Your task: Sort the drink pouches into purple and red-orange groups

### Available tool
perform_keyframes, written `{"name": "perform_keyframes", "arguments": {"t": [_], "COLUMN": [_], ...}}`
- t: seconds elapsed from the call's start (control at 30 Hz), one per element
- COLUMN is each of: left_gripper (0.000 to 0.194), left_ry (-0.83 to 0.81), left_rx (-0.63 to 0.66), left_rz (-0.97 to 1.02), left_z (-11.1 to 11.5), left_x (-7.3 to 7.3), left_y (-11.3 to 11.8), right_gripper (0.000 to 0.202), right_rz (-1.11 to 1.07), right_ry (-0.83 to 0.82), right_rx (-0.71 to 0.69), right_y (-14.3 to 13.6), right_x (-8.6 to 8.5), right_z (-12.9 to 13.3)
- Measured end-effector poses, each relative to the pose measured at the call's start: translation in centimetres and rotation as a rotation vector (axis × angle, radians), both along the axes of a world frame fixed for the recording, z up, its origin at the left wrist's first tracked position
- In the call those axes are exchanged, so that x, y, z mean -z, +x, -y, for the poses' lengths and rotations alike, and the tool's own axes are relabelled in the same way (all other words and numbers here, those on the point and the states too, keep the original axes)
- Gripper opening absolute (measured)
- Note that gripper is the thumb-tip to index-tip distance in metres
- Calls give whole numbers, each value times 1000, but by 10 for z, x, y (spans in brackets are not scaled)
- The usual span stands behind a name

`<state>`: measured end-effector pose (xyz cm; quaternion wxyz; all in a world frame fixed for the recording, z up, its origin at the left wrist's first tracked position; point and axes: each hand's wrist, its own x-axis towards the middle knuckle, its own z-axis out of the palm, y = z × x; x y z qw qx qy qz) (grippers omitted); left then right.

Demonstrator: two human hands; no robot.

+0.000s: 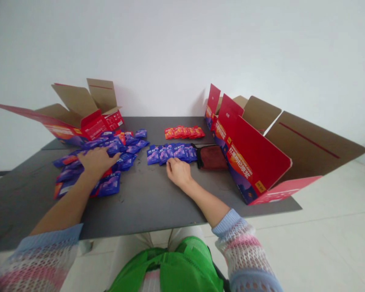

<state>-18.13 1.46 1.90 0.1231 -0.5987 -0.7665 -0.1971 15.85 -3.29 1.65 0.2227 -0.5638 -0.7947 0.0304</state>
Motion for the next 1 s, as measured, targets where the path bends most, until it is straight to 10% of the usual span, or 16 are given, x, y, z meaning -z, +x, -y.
{"name": "perform_keyframes", "arguments": {"t": [0.37, 0.67, 0.83, 1.0], "left_gripper": [27, 25, 22, 21], "left_ry": [224, 358, 312, 323], "left_rx": [117, 553, 829, 832], "left_rz": [67, -12, 8, -27], "left_z": [4, 65, 71, 62], "left_x": [10, 11, 35, 42], "left_y": [16, 114, 143, 149], "right_gripper": [24, 42, 48, 46], "right_rz": [-242, -1151, -1165, -1096], "right_ry": [-81, -974, -925, -760], "right_rx": [-40, -400, -403, -401], "right_y": [4, -16, -12, -7], "right_x": [4, 35, 37, 39], "right_z": [-7, -11, -15, -25]}}
